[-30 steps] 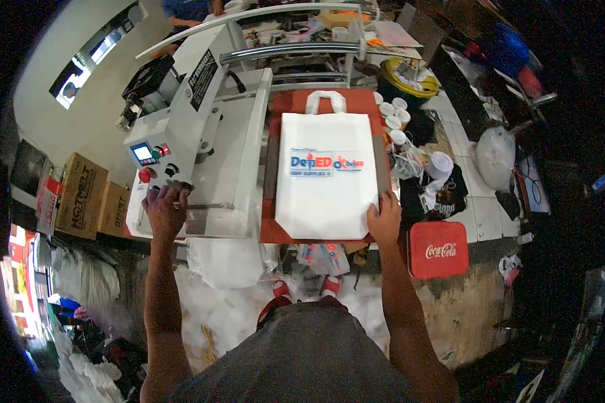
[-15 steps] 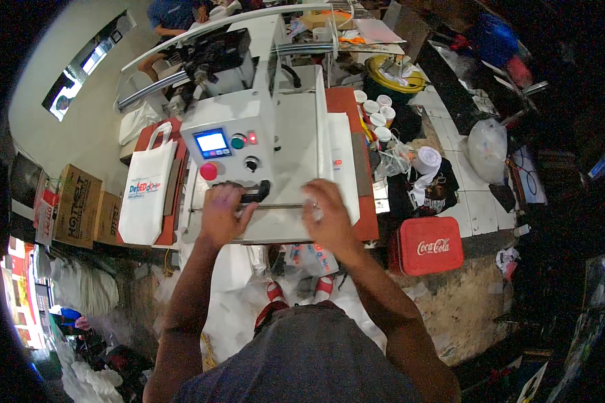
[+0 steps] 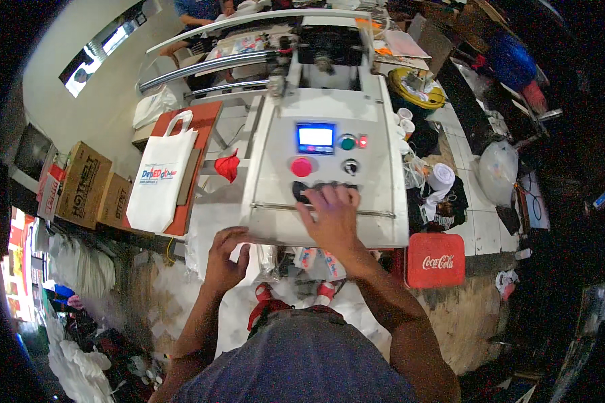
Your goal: The person places white tote bags onto a screen printing machine, aligns graphic transfers onto the bags, and operates the machine by pressing buttons to apply the prints.
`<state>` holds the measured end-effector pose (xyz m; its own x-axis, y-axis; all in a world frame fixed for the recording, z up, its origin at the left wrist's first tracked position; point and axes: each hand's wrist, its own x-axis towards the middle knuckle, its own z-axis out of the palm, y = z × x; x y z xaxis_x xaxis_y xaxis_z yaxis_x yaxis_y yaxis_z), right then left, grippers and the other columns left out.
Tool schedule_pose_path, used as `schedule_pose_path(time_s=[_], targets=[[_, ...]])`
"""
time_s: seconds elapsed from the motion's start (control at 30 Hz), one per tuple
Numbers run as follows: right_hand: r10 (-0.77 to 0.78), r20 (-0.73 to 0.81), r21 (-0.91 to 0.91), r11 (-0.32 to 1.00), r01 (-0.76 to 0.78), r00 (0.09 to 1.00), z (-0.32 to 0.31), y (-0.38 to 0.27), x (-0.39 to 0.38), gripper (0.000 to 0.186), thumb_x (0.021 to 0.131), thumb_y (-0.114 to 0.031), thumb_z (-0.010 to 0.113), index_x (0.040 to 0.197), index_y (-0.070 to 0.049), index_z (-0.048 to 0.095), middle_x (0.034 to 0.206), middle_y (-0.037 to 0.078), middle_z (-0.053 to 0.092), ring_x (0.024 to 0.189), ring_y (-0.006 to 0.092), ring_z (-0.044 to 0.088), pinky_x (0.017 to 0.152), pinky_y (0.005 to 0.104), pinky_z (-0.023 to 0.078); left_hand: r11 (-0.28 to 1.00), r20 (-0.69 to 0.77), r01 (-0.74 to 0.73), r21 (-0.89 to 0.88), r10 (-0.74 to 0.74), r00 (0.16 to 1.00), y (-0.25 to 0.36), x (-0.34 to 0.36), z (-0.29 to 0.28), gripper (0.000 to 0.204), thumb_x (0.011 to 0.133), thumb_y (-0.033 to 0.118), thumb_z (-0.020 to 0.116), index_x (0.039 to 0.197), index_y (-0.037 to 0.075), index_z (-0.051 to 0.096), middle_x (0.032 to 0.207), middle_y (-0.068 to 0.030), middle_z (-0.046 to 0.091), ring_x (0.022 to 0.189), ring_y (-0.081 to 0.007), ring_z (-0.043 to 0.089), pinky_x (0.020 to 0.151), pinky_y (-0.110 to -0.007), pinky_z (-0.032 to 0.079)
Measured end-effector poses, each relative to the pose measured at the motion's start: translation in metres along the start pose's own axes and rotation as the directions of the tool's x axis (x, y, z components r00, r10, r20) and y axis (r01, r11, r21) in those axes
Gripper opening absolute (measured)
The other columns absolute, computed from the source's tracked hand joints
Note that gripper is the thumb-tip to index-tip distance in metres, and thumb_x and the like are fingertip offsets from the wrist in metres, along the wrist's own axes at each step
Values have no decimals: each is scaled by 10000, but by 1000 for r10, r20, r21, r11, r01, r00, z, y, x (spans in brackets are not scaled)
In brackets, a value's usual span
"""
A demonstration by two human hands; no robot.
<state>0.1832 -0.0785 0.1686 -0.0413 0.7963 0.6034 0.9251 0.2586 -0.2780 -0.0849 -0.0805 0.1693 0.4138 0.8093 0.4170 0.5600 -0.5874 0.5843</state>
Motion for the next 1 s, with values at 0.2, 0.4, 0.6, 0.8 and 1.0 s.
schedule_pose_path(time_s=[0.2,0.4,0.6,0.8,1.0], targets=[[142,-51,-70,987,-145,989,4,-14,4,283,771,-312,777,911,-95,662,891,75,600,921,282,540,896,451,358,957,-17,287,-35,-287,958,-85,-82,-36,160,820,4,641,967,56,675,1090,-141,652,1046,-331,605,908,-419,487],[158,-338,-265,930,-254,928,39,-55,-2,334,787,-59,715,1098,-67,590,1132,148,593,1083,346,542,987,489,384,944,-48,328,-23,-329,943,-194,-123,-102,114,832,0,632,933,39,670,995,-142,677,976,-326,636,866,-404,507],[441,-86,237,880,-411,894,147,-188,24,160,837,-10,600,995,-23,585,1002,152,597,978,298,584,934,423,441,945,-84,320,-67,-325,942,-317,-87,-175,124,839,27,637,963,36,644,956,-163,658,927,-365,619,831,-430,502],[433,209,394,783,-481,877,345,-258,79,427,830,-210,718,1151,14,548,1189,214,556,1108,379,538,969,450,428,988,-12,147,54,-146,989,-418,-4,-195,238,816,113,707,1036,60,635,1159,-141,610,1082,-334,601,917,-407,505],[664,262,275,644,-714,700,431,-277,128,888,760,-362,793,1407,63,359,1399,308,416,1331,446,377,1111,491,323,995,103,-77,67,70,992,-456,63,-167,329,804,238,748,1077,80,653,1204,-112,600,1127,-309,579,927,-408,504]])
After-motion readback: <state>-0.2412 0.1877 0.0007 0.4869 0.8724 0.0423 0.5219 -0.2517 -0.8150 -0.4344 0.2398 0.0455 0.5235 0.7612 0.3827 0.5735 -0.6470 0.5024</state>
